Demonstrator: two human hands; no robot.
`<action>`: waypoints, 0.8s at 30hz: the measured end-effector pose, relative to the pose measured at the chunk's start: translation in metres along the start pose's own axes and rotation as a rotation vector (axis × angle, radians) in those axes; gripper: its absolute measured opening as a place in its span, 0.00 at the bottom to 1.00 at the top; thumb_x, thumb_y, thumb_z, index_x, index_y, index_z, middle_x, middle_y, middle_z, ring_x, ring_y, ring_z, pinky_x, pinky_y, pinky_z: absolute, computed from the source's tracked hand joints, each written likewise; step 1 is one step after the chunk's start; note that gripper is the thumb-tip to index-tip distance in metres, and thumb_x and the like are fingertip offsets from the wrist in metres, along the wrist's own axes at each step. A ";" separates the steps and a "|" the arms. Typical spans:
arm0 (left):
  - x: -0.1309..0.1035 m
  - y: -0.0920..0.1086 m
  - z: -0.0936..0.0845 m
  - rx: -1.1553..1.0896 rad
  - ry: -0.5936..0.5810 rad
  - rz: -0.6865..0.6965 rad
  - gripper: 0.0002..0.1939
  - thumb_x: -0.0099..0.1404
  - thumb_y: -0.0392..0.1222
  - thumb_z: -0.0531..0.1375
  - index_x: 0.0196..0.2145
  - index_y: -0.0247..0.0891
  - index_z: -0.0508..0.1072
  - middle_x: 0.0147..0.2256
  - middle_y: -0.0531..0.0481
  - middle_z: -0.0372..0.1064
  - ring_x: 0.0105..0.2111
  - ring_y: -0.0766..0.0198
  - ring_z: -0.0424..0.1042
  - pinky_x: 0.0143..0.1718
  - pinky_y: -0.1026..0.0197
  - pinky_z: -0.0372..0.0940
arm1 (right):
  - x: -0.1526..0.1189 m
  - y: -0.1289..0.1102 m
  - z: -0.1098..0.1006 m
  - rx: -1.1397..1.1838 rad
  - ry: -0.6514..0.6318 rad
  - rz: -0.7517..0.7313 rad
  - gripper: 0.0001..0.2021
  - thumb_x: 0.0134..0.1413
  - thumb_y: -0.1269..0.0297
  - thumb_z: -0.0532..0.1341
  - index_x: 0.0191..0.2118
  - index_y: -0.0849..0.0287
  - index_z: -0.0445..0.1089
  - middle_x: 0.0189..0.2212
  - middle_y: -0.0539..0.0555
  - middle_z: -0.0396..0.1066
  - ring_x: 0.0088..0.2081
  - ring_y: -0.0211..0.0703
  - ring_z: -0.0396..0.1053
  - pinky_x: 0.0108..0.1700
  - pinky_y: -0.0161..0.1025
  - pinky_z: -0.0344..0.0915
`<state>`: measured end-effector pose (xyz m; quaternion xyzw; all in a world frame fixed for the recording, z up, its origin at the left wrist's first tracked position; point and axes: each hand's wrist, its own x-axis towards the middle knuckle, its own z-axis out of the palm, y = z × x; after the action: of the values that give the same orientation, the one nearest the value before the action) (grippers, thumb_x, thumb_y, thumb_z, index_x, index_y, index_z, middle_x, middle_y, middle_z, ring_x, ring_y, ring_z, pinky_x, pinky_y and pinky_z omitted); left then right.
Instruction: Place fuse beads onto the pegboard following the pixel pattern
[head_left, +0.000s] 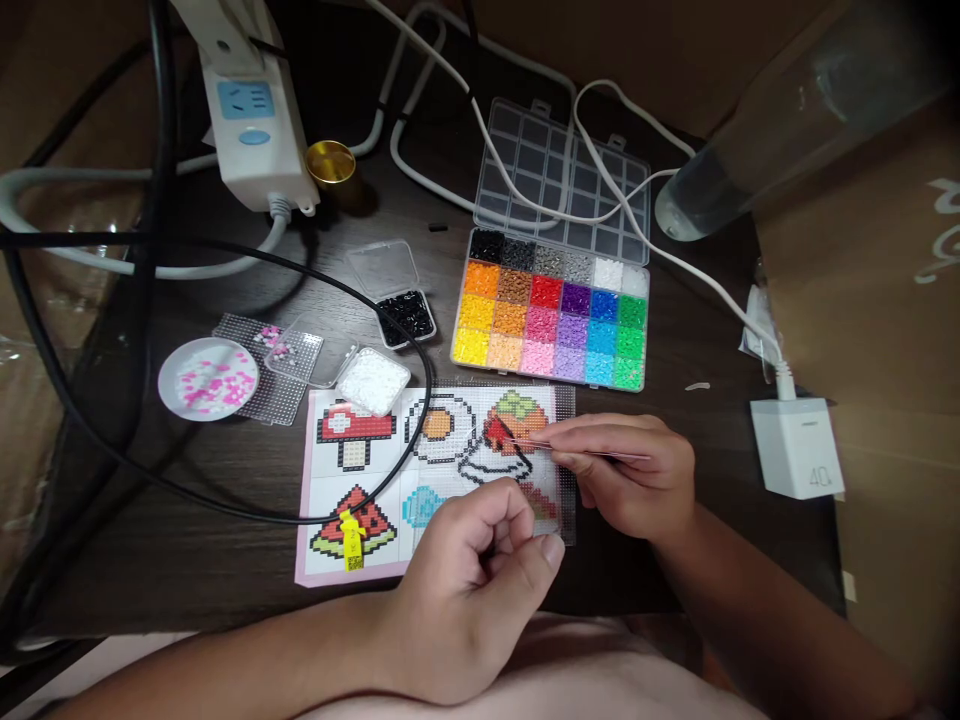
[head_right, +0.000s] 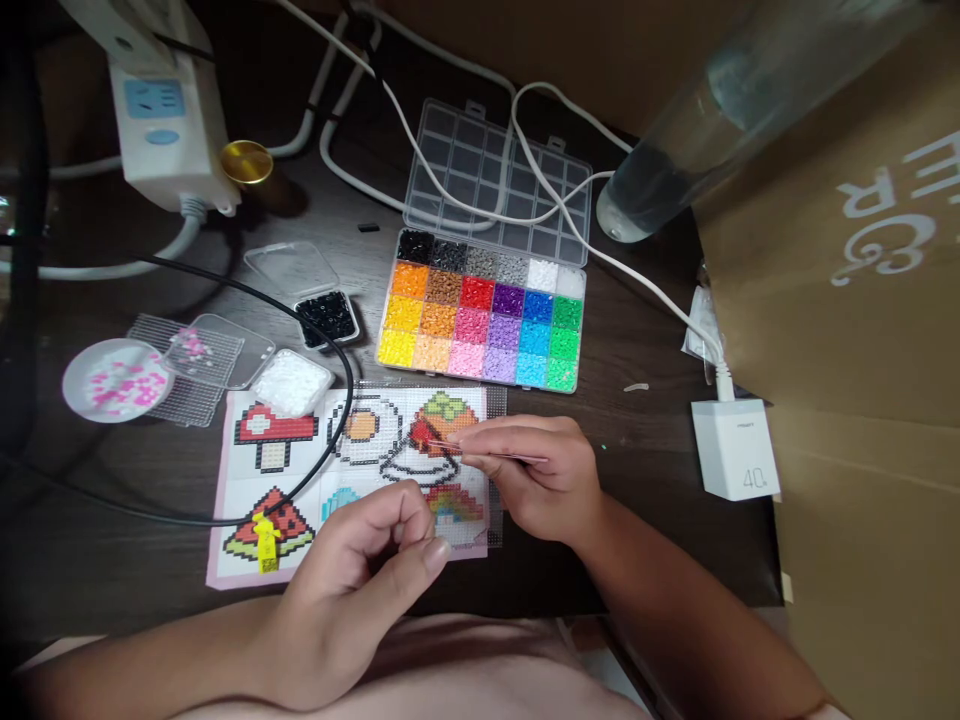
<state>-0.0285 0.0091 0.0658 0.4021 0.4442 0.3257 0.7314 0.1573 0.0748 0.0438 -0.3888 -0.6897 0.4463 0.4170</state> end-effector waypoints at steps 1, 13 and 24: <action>0.000 0.000 0.000 -0.002 0.000 -0.003 0.18 0.71 0.50 0.55 0.26 0.42 0.55 0.21 0.60 0.48 0.22 0.69 0.48 0.23 0.63 0.48 | 0.000 0.000 0.000 0.000 -0.005 -0.001 0.12 0.55 0.78 0.65 0.41 0.55 0.81 0.36 0.55 0.83 0.36 0.48 0.82 0.40 0.39 0.82; 0.001 0.001 0.001 0.004 0.000 0.004 0.17 0.70 0.48 0.55 0.26 0.42 0.55 0.21 0.60 0.48 0.22 0.69 0.48 0.23 0.62 0.48 | -0.002 0.002 0.001 0.032 0.005 0.002 0.14 0.55 0.79 0.65 0.42 0.54 0.81 0.37 0.54 0.83 0.36 0.47 0.82 0.39 0.38 0.82; 0.003 0.000 0.000 -0.006 0.001 0.005 0.17 0.70 0.48 0.55 0.26 0.42 0.56 0.21 0.60 0.49 0.22 0.69 0.48 0.23 0.63 0.48 | -0.002 -0.001 0.001 0.008 0.006 0.024 0.12 0.55 0.77 0.66 0.41 0.54 0.82 0.37 0.55 0.83 0.37 0.47 0.82 0.40 0.39 0.81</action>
<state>-0.0269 0.0111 0.0647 0.4011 0.4425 0.3288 0.7316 0.1571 0.0730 0.0439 -0.3967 -0.6820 0.4530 0.4151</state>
